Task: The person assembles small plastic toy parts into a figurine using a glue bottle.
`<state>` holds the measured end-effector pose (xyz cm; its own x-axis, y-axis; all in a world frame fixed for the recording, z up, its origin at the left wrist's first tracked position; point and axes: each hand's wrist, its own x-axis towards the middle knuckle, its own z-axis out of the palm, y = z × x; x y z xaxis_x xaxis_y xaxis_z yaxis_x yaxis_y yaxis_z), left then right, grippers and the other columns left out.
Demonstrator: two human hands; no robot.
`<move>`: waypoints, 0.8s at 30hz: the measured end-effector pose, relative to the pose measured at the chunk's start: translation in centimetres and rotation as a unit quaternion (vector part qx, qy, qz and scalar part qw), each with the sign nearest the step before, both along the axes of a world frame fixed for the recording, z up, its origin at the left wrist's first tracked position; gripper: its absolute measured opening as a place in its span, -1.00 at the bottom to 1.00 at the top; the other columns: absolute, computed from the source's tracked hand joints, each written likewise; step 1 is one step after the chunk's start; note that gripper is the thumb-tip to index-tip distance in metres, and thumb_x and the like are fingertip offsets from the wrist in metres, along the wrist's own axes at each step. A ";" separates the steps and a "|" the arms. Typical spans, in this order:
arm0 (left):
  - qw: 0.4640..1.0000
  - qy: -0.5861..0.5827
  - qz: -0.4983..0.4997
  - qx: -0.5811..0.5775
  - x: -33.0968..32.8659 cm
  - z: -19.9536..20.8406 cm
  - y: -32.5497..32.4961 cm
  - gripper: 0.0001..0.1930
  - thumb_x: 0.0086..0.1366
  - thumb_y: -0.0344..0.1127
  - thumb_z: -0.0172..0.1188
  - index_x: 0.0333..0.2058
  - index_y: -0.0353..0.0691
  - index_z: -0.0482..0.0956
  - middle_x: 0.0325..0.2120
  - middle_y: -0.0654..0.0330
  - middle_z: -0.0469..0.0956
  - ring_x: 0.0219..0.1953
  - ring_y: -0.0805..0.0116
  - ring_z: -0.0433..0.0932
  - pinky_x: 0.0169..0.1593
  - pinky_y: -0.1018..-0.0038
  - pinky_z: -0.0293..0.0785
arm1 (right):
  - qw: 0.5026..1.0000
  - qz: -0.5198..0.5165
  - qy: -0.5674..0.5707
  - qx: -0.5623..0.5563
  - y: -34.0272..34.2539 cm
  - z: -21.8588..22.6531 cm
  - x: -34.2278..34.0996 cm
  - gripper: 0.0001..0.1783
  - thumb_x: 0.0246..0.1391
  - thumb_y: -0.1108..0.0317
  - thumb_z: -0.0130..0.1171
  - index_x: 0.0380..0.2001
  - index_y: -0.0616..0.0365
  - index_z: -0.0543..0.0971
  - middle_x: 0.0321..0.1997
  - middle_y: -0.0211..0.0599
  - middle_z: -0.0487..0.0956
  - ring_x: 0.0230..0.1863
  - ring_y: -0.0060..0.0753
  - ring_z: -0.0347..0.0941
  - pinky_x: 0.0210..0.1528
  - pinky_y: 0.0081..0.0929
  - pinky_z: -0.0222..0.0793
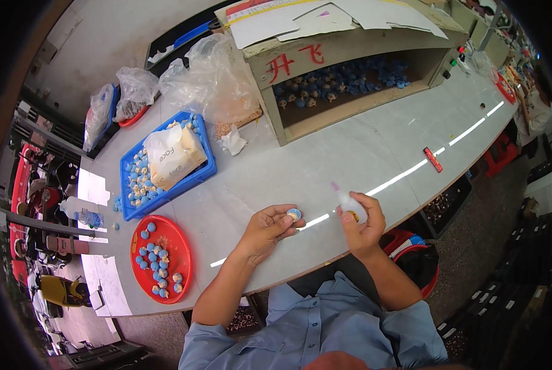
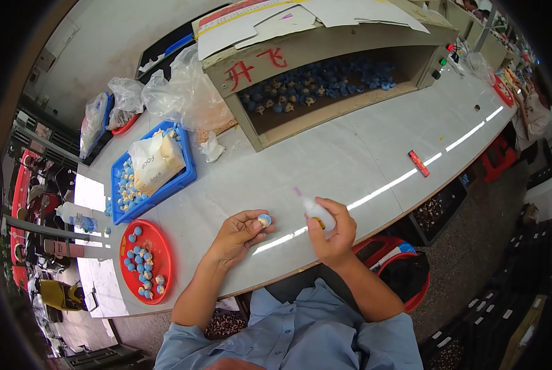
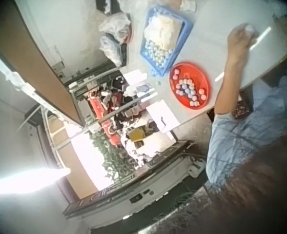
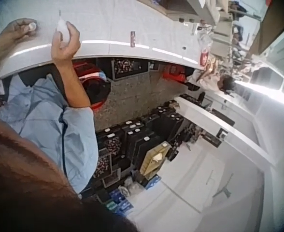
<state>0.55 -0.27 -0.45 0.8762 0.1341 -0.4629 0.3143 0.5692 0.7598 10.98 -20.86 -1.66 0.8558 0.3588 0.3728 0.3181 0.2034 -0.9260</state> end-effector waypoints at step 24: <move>0.994 -0.044 -0.023 -0.096 0.0 -0.2 -0.2 -0.67 0.29 -0.32 0.23 0.01 -0.20 0.46 -0.06 0.07 0.56 -0.04 0.29 0.59 -0.05 0.53 0.57 | 0.813 -0.423 -0.221 -0.333 -9.0 0.0 11.0 -0.56 -0.01 0.43 0.30 -0.03 0.29 0.45 -0.12 -0.15 0.44 -0.18 -0.27 0.37 -0.07 -0.33 0.33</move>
